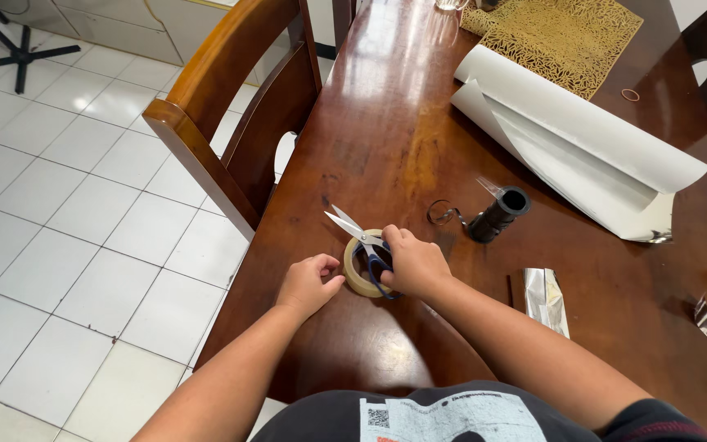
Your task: The person wraps a small rectangular box with silver foil paper, cuts the paper with scissors, and secures the edges with clear tape. The person folds the paper around the box and smooths the edges to complete the wrapping.
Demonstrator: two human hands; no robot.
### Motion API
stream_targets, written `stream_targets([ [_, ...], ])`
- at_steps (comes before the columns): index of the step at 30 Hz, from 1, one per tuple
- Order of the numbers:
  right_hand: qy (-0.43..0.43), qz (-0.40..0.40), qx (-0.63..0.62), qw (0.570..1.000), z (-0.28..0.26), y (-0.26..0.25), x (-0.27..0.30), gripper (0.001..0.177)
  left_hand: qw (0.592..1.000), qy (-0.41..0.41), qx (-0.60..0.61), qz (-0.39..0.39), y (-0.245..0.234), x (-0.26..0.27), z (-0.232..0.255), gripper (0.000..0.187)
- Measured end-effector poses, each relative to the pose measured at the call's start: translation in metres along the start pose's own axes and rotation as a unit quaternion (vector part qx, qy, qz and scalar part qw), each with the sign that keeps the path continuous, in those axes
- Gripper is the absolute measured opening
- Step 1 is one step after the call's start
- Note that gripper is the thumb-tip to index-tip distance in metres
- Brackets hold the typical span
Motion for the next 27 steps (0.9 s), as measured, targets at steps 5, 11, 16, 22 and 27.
stream_targets([
  [5, 0.056, -0.024, -0.189, 0.980, 0.043, 0.016, -0.021, 0.050, 0.998, 0.010, 0.051, 0.032, 0.002, -0.005, 0.002, 0.024],
  [11, 0.106, -0.035, -0.329, 0.938, 0.067, 0.025, -0.029, 0.048, 0.996, 0.035, 0.064, 0.044, 0.007, -0.006, 0.000, 0.013],
  [16, 0.120, 0.129, -0.180, 0.968, 0.047, -0.003, -0.011, 0.058, 0.996, 0.052, 0.054, 0.054, 0.007, -0.006, 0.002, 0.009],
  [22, 0.139, 0.093, -0.077, 0.983, 0.048, 0.008, -0.026, 0.050, 0.991, 0.129, 0.020, 0.041, 0.004, -0.009, 0.016, 0.006],
  [27, 0.175, 0.069, -0.115, 0.975, 0.070, 0.021, -0.042, 0.046, 0.979, 0.202, 0.017, 0.026, 0.001, -0.012, 0.034, 0.004],
])
Point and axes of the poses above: each hand's wrist, its own x-axis away from the middle knuckle, its own y-axis out of the palm, z = x × y, the point moved 10 cm from there along -x, towards the middle knuckle, and after that the axes turned 12 degrees about y, right-handed, at the moved point
